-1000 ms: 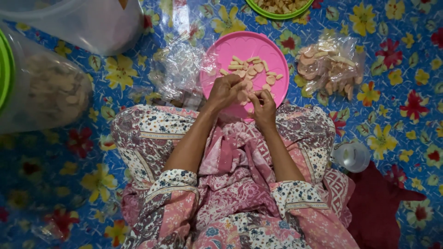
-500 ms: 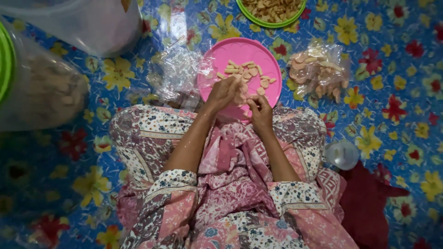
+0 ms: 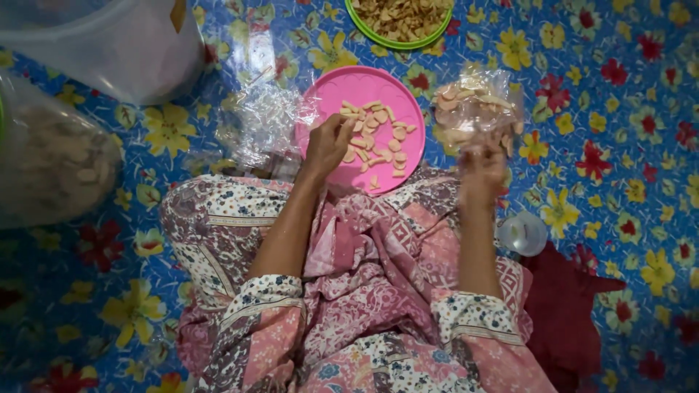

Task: Bagging sliced food pieces from a pink plate into small plastic bags while sitting on the floor.

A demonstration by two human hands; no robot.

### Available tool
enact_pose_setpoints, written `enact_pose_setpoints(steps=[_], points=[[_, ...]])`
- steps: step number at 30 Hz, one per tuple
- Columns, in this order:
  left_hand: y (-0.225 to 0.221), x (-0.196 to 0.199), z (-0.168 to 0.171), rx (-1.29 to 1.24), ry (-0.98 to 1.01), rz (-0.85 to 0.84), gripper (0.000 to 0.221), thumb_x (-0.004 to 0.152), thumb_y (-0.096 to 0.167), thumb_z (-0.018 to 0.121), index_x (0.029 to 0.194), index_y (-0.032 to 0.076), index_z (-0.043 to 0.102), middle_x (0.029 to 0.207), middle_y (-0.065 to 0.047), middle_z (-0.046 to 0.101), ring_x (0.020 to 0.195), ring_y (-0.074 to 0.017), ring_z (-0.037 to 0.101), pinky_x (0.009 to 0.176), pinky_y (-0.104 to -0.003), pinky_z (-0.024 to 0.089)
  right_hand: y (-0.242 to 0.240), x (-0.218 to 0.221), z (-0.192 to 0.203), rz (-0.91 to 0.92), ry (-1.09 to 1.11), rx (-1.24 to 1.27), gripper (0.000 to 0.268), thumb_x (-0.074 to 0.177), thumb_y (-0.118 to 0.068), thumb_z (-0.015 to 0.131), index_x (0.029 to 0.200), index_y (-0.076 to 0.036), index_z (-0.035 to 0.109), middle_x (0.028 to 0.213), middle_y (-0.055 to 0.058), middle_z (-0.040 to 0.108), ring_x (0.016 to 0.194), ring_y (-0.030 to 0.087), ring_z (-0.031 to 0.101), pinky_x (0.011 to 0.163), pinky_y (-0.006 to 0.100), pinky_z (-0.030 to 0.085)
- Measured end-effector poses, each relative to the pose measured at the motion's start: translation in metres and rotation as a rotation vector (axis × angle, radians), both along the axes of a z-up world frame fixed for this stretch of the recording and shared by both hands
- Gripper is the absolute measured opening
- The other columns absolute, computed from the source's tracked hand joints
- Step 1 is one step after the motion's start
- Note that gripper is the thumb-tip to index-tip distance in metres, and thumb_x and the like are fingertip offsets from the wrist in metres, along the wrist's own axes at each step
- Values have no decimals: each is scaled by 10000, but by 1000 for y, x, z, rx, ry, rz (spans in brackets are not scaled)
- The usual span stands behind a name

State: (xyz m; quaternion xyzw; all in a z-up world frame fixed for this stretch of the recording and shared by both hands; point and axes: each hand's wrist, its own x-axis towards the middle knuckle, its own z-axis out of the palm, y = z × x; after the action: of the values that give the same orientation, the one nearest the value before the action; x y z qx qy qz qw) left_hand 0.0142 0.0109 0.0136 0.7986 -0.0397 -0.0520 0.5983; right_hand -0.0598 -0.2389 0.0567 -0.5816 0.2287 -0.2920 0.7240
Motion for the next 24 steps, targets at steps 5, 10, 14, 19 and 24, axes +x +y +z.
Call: enact_pose_setpoints(steps=[5,10,14,19,24], points=[[2,0,-1,-32,-10,7,232,914,331,550,992,132,640,730,-77,680,758,-260,668,713,-408,514,-94,0,12,-209,-28,-242,201,847,-10,617,1023,-96,572,857,48,504,682,141,584,564,240,597],[5,5,-7,-64,-11,6,220,911,321,559,1003,140,643,703,-55,679,703,-202,669,685,-351,520,-107,-1,14,-118,156,-515,317,820,-83,702,1123,-88,608,882,76,531,750,164,617,550,278,593],[22,8,9,-121,-104,88,180,908,219,565,1017,98,642,694,-102,667,682,-239,657,670,-380,516,-47,-3,27,24,226,-487,257,811,-91,647,1068,-89,637,910,82,600,771,141,595,595,249,544],[60,16,27,-141,-231,286,147,887,116,572,994,54,653,694,-128,655,678,-209,650,668,-355,511,-9,11,-39,148,360,-381,196,799,-115,652,988,-158,682,759,39,618,590,96,566,493,203,492],[78,33,-1,83,-206,530,160,784,107,630,929,160,675,738,-43,670,711,-197,657,650,-316,522,56,8,-58,412,320,-84,214,826,-76,634,1039,-66,649,910,78,618,770,137,640,671,229,554]])
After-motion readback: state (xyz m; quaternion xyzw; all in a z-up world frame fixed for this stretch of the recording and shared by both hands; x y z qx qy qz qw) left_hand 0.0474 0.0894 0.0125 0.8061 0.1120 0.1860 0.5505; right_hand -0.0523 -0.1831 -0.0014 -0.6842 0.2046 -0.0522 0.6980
